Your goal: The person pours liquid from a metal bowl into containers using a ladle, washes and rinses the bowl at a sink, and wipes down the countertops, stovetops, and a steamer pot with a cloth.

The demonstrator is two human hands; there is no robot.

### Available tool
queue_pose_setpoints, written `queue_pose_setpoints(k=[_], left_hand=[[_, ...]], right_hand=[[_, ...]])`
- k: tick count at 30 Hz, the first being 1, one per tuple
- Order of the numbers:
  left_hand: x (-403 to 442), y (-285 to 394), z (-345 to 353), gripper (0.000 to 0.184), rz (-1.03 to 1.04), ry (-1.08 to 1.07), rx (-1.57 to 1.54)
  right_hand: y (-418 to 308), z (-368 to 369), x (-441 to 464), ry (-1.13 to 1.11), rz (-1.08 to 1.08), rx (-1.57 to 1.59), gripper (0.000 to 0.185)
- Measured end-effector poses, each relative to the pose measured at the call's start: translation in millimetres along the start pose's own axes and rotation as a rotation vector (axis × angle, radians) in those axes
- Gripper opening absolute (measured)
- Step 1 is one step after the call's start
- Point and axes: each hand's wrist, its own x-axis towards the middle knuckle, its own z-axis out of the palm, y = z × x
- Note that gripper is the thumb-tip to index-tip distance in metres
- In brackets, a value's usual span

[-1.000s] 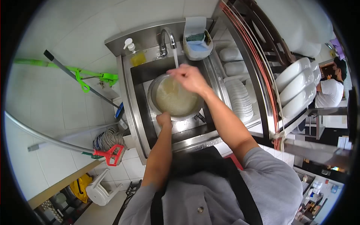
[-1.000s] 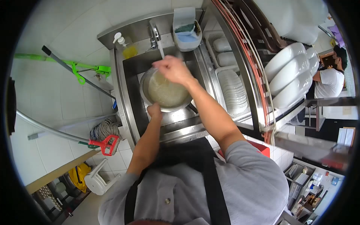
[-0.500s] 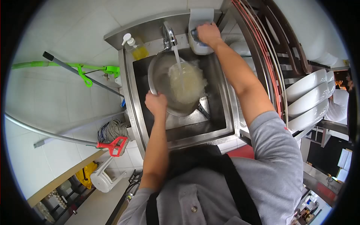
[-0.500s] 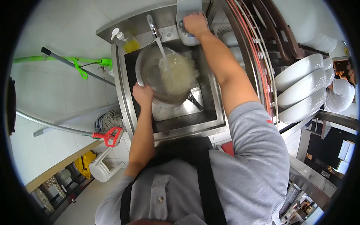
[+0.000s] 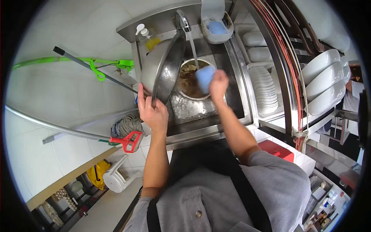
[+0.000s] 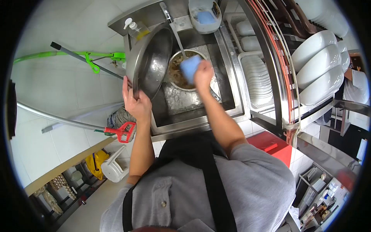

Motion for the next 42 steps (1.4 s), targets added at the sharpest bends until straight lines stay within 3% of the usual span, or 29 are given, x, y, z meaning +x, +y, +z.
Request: queue_pose_setpoints(k=[2,4,5,6,7,8,9,10,12,13,14,16,18,22,24,26,28,30,32,33,35,38,40,42], left_hand=[[7.0,7.9,-20.9,0.011,-0.043,0.007,-0.073],[12.6,7.6,-40.3,0.019,-0.36,0.003,-0.078],[15.2,6.9,-50.0,0.023,-0.556,-0.001,-0.073],[4.6,-25.7,-47.3,0.02,-0.497,0.07,0.017],[8.3,-34.0,-58.2,0.019,-0.632,0.011,-0.037],[11.2,-41.6,-69.0,0.018,-0.767,-0.047,-0.092],[9.5,-56.3,-73.9,0.018,-0.771,-0.034,-0.092],[2.7,-74.8,-75.0,0.017,-0.813,0.013,-0.168],[-12.3,-101.8,-77.8,0.017,-0.866,0.083,-0.243],[-17.5,-112.7,-81.5,0.017,-0.971,0.051,-0.292],[-23.5,-124.8,-83.8,0.018,-1.076,0.021,-0.344],[-22.0,-127.3,-92.7,0.029,-1.039,-0.114,-0.289],[-27.6,-143.1,-91.1,0.034,-0.908,-0.139,-0.349],[-9.4,-148.1,-83.0,0.037,-0.867,-0.165,-0.246],[-3.1,-156.5,-79.5,0.037,-0.858,-0.064,-0.318],[-8.5,-182.5,-78.5,0.037,-0.882,0.012,-0.436],[-15.0,-192.1,-83.6,0.039,-0.899,-0.118,-0.423],[-13.5,-197.7,-82.1,0.042,-0.879,-0.12,-0.543],[6.3,-198.9,-82.3,0.042,-0.88,-0.302,-0.569],[15.5,-201.4,-78.9,0.039,-0.843,-0.331,-0.501],[42.7,-204.7,-79.0,0.038,-0.795,-0.426,-0.442],[70.5,-209.0,-82.0,0.037,-0.724,-0.524,-0.352],[79.6,-204.4,-83.4,0.036,-0.699,-0.509,-0.323],[79.5,-195.2,-84.3,0.037,-0.795,-0.253,-0.278]], right_hand=[[-19.2,31.4,-54.5,-0.176,0.111,0.161,0.02],[-26.4,75.8,-88.0,-0.345,0.106,0.223,0.019],[-39.0,95.3,-101.7,-0.372,-0.08,0.102,0.023],[-49.8,107.3,-110.2,-0.396,-0.269,-0.02,0.028],[-52.4,109.8,-114.2,-0.399,-0.278,-0.016,0.028],[-54.5,111.1,-118.6,-0.641,-0.404,-0.088,0.032],[-56.5,112.5,-122.6,-0.885,-0.53,-0.163,0.036],[-59.1,112.2,-124.7,-0.895,-0.54,-0.163,0.036],[-65.7,107.6,-123.1,-1.286,-0.671,-0.473,0.041],[-76.0,105.4,-123.9,-1.334,-0.789,-0.571,0.036],[-73.7,115.2,-120.7,-1.349,-0.802,-0.569,0.036],[-62.8,153.7,-99.3,-1.225,-1.283,-1.176,0.028],[-54.8,205.2,-75.7,-0.849,-0.807,-0.743,0.024],[-96.1,220.5,-131.1,-1.016,-0.69,-0.469,0.026],[-76.2,193.7,-155.7,-1.262,-0.863,-0.152,0.029],[-46.2,157.9,-120.1,-1.551,-0.821,-0.267,0.034],[-65.9,154.7,-70.5,-1.546,-0.916,-0.779,0.035],[-70.1,192.4,-46.0,-1.166,-1.07,-0.976,0.036],[-88.6,232.6,-51.4,-1.038,-1.398,-0.908,0.034],[-108.5,247.7,-54.2,-1.032,-1.408,-0.91,0.034],[-136.1,261.8,-67.3,-1.285,-1.956,-0.752,0.034],[-122.3,256.7,-11.5,-1.103,-2.015,-0.568,0.031],[-109.2,214.3,0.2,-1.048,-1.588,-0.946,0.029],[-97.7,174.1,-33.5,-1.011,-1.19,-1.124,0.029]])
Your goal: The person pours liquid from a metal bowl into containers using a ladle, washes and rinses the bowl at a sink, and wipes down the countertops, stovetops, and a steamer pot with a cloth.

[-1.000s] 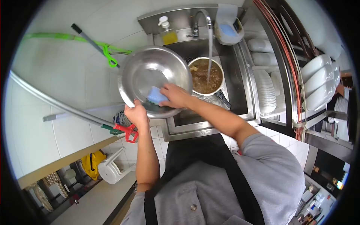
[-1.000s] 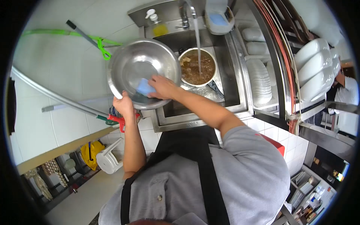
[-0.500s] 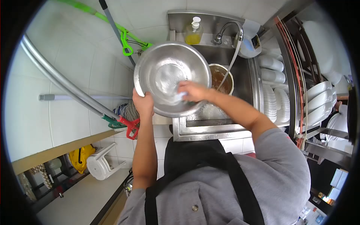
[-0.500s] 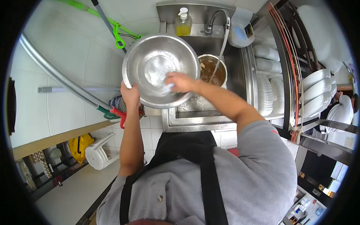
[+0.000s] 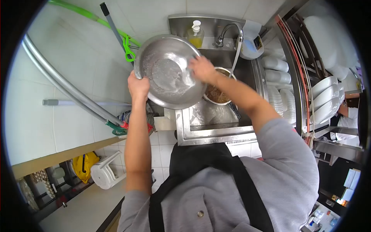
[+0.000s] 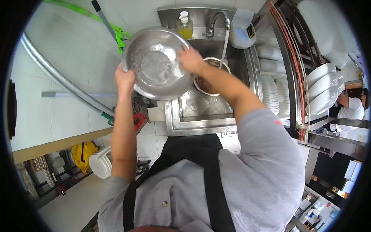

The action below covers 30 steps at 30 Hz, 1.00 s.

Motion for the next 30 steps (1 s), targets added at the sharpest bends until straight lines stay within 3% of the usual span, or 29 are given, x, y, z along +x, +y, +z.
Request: queue_pose_setpoints(k=[1,3,5,6,8,9,11,12,15,16,17,18,20,22,24,26,27,29,30], left_hand=[[1.7,-9.6,11.3,0.038,0.001,0.079,-0.065],[-5.6,-16.3,33.4,0.038,-0.013,0.16,-0.089],[-24.7,6.6,50.0,0.037,-0.047,0.283,-0.042],[-20.0,-0.1,55.6,0.037,-0.042,0.27,-0.041],[-0.8,-24.4,66.4,0.035,-0.008,0.308,-0.064],[-6.2,2.0,50.5,0.035,-0.071,0.158,-0.254],[32.8,3.5,34.2,0.037,-0.185,0.04,-0.278],[46.4,5.8,29.0,0.04,-0.301,-0.071,-0.3],[11.6,35.3,25.8,0.051,-0.47,-0.175,-0.499],[-13.7,21.1,40.1,0.057,-0.451,-0.106,-0.493],[-51.2,36.1,53.7,0.054,-0.538,-0.102,-0.469],[-83.3,40.9,72.0,0.046,-0.485,-0.065,-0.587],[-62.4,26.3,81.5,0.042,-0.52,-0.102,-0.601],[-38.1,38.1,63.9,0.037,-0.535,-0.229,-0.607],[-22.6,46.3,51.4,0.034,-0.575,-0.297,-0.547],[-33.7,11.4,87.5,0.041,-0.46,-0.066,-0.508],[-86.8,59.3,98.3,0.046,-0.508,0.03,-0.548],[-72.1,3.3,135.4,0.046,-0.204,0.131,-0.545],[-62.6,5.2,121.2,0.046,-0.385,0.083,-0.53]], right_hand=[[-9.7,30.1,-6.6,0.014,-0.017,0.022,0.026],[-53.8,30.5,-22.4,-0.051,0.174,0.616,0.032],[-95.2,-23.9,-30.1,-0.14,0.349,1.008,0.046],[-100.1,-42.0,-35.6,-0.135,0.362,1.011,0.046],[-100.8,-60.9,-48.3,0.107,0.049,1.009,0.042],[-89.9,-57.8,-58.4,0.108,0.058,1.011,0.042],[-43.3,-43.9,-81.2,-0.112,-0.257,0.384,0.048],[-25.4,-29.5,-89.7,-0.068,-0.223,0.215,0.054],[-10.1,-46.1,-100.9,-0.005,-0.223,0.316,0.057],[-26.2,-59.2,-102.3,0.122,-0.161,0.375,0.056],[-41.1,-65.1,-102.6,0.248,-0.098,0.432,0.055],[-59.0,-61.9,-103.6,0.247,-0.088,0.446,0.055],[-79.6,-58.8,-106.3,0.373,-0.008,0.69,0.054],[-55.2,-40.1,-124.9,0.354,-0.043,0.698,0.054],[-9.9,-23.9,-139.6,0.142,-0.18,0.462,0.051],[-16.7,-36.2,-134.3,0.207,-0.172,0.474,0.049],[-44.9,-52.4,-127.0,0.234,-0.07,0.523,0.048],[-77.8,-44.1,-122.5,0.358,0.058,0.637,0.048],[-72.3,-25.9,-131.7,0.354,0.067,0.638,0.048]])
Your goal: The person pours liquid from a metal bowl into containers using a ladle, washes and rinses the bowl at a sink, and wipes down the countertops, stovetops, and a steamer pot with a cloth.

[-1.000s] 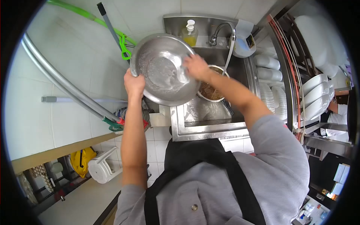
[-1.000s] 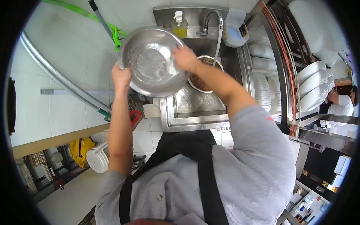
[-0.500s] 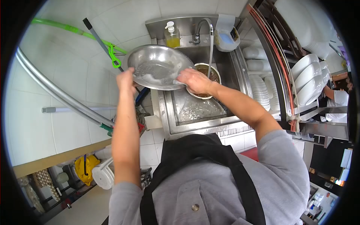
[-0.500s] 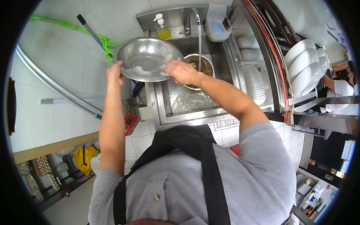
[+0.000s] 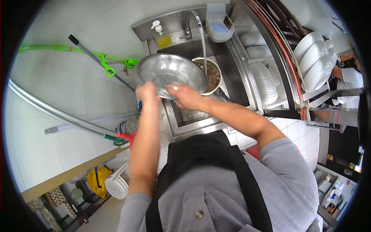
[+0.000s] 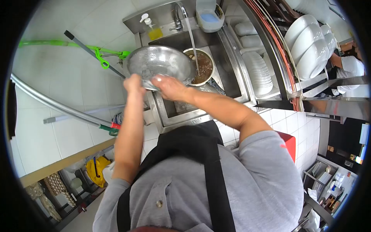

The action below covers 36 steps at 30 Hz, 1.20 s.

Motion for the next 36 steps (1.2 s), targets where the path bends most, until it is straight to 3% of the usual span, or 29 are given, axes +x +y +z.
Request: queue_pose_setpoints(k=[1,2,4,6,7,8,10,12,14,15,16,17,18,20,21,22,24,26,28,29,31,33,36], left_hand=[[19.6,16.2,-14.6,0.047,-0.126,-0.086,0.094],[35.1,26.9,-28.1,0.048,-0.16,-0.236,-0.049],[7.0,53.8,-23.8,0.053,-0.168,-0.281,-0.05],[-14.9,19.4,-0.1,0.061,0.053,0.003,0.014],[-15.4,-19.6,9.5,0.069,0.375,0.0,0.107],[-59.8,12.3,17.5,0.074,0.356,-0.033,0.235],[-0.3,3.9,5.8,0.066,0.166,-0.02,0.243],[-10.6,70.8,-6.7,0.065,-0.174,-0.212,0.056],[-7.2,45.2,4.2,0.065,0.001,-0.003,0.098],[-8.6,14.2,13.3,0.066,0.2,0.082,0.108],[-57.2,26.6,23.2,0.063,0.314,-0.034,0.083],[-54.4,23.1,23.9,0.062,0.3,-0.048,0.131],[-47.8,16.9,20.9,0.06,0.286,-0.059,0.181],[3.7,29.6,-1.8,0.059,-0.002,-0.072,0.094],[-8.5,65.1,-12.1,0.059,-0.086,-0.299,-0.012],[-11.9,60.7,-6.7,0.059,-0.084,-0.3,-0.012],[-19.4,33.2,1.0,0.058,0.193,-0.006,0.132],[-57.8,24.2,16.1,0.057,0.341,-0.061,0.209],[-30.9,13.4,9.5,0.055,0.278,0.028,0.133],[-20.0,12.7,-1.1,0.055,0.279,0.036,0.129],[-13.9,29.2,-27.5,0.052,0.258,-0.113,0.034],[-10.8,40.2,-51.7,0.049,0.212,-0.094,0.05],[-27.6,61.1,-74.0,0.046,0.053,-0.07,0.287]], right_hand=[[20.7,-0.6,-17.0,-0.054,-0.111,-0.036,0.049],[40.9,-11.0,-26.6,-0.102,-0.231,-0.078,0.05],[55.4,-27.2,-25.6,-0.214,-0.206,-0.168,0.051],[39.4,-12.1,-10.9,-0.01,-0.188,-0.187,0.05],[10.5,-8.2,3.2,-0.099,-0.025,-0.137,0.05],[-0.5,5.3,6.1,0.033,0.015,-0.038,0.049],[-3.7,-1.8,-14.7,-0.03,0.038,0.017,0.048],[56.3,-12.9,-34.3,-0.082,-0.25,-0.146,0.045],[53.4,-26.0,-22.1,-0.132,-0.254,-0.113,0.048],[33.6,-18.1,-12.2,-0.115,-0.092,-0.073,0.051],[18.8,-9.3,0.3,-0.095,0.066,-0.042,0.054],[5.8,6.9,9.1,0.04,0.046,-0.033,0.06],[6.2,10.5,0.2,0.04,0.045,-0.032,0.06],[18.0,10.8,-28.0,-0.056,-0.112,-0.087,0.066],[47.2,4.2,-37.4,-0.185,-0.144,-0.119,0.072],[49.7,-2.7,-27.0,-0.183,-0.145,-0.12,0.072],[41.6,-2.3,-10.2,-0.183,-0.076,-0.152,0.074],[4.8,25.7,12.9,-0.083,-0.003,-0.137,0.071],[-22.2,38.2,25.8,-0.124,0.267,0.142,0.066],[-21.3,37.8,23.5,-0.129,0.259,0.142,0.066],[-8.2,37.0,11.5,-0.194,0.151,0.565,0.053],[37.4,29.5,13.4,-0.468,0.129,0.539,0.042],[106.2,30.4,51.5,-0.686,-0.106,-0.217,0.038]])
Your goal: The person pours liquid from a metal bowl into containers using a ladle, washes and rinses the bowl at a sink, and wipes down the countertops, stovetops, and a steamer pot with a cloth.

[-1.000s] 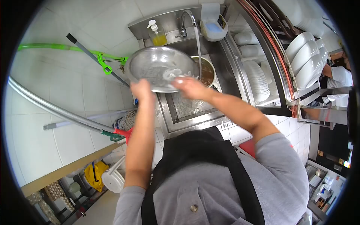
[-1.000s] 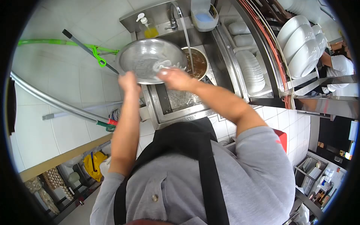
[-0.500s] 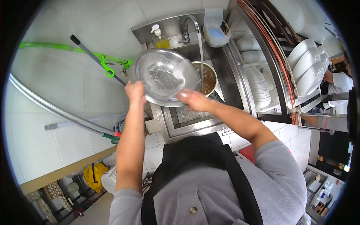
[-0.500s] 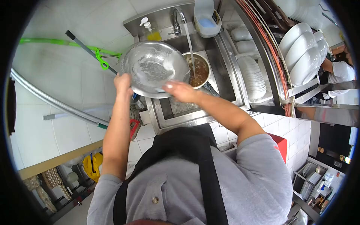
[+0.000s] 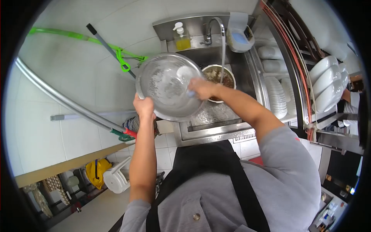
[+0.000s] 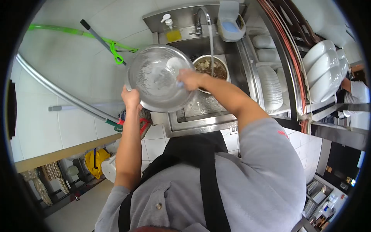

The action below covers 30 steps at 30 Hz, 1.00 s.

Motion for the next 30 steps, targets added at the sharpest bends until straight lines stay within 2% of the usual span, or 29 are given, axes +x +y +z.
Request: queue_pose_setpoints(k=[1,3,5,7,9,10,11,13,15,17,19,20,22,24,26,28,30], left_hand=[[7.6,-19.2,-3.7,0.045,0.02,-0.026,-0.047],[9.0,-28.8,-5.7,0.043,0.073,-0.056,-0.023],[18.6,-39.1,-2.0,0.043,0.122,-0.043,-0.01],[25.1,-40.1,-3.7,0.042,0.158,0.025,0.026],[25.5,-32.8,-15.1,0.041,0.152,0.033,-0.041],[26.9,-27.2,-21.1,0.04,0.154,0.04,-0.111],[24.9,-23.5,-29.5,0.038,0.102,0.041,-0.053],[32.1,-38.8,-35.8,0.038,0.116,0.034,-0.032],[37.4,-49.5,-34.3,0.037,0.129,0.012,-0.012],[40.5,-52.3,-28.1,0.039,0.153,-0.021,0.067],[31.2,-40.3,-21.2,0.039,0.161,0.0,0.079],[28.3,-36.0,-21.2,0.04,0.169,0.025,0.097],[32.6,-40.3,-25.7,0.04,0.178,0.012,0.028],[35.6,-49.1,-34.4,0.04,0.18,0.005,-0.042],[39.8,-55.3,-41.0,0.04,0.155,-0.069,-0.065],[33.1,-38.8,-39.0,0.04,0.112,-0.106,-0.03],[30.4,-32.7,-32.8,0.041,0.073,-0.148,0.006]], right_hand=[[4.3,-16.0,13.1,0.089,0.115,-0.105,0.042],[3.1,-26.8,61.3,0.431,0.115,-0.016,0.047],[-33.4,-7.9,121.9,0.722,0.133,0.063,0.042],[-81.5,16.5,145.2,0.828,-0.023,0.522,0.04],[-107.0,33.5,110.2,0.682,-0.174,0.523,0.032],[-89.5,35.5,90.3,0.469,-0.223,0.532,0.033],[-69.3,38.6,67.9,0.254,-0.267,0.54,0.034],[-13.2,14.3,58.2,-0.007,-0.144,0.276,0.032],[0.1,-6.6,89.7,0.251,0.173,-0.002,0.029],[-23.6,-8.9,129.5,0.556,0.167,0.141,0.026],[-76.7,12.2,138.9,0.816,0.053,0.38,0.023],[-93.2,20.4,122.8,0.818,0.055,0.38,0.023],[-103.0,25.6,81.2,0.472,-0.15,0.47,0.023],[-54.1,36.7,50.7,0.279,-0.229,0.444,0.024],[-26.4,-6.2,44.4,0.128,0.112,0.219,0.023],[1.5,-17.7,89.3,0.324,0.15,-0.01,0.025],[-29.3,-23.8,132.1,0.592,0.101,0.037,0.024]])
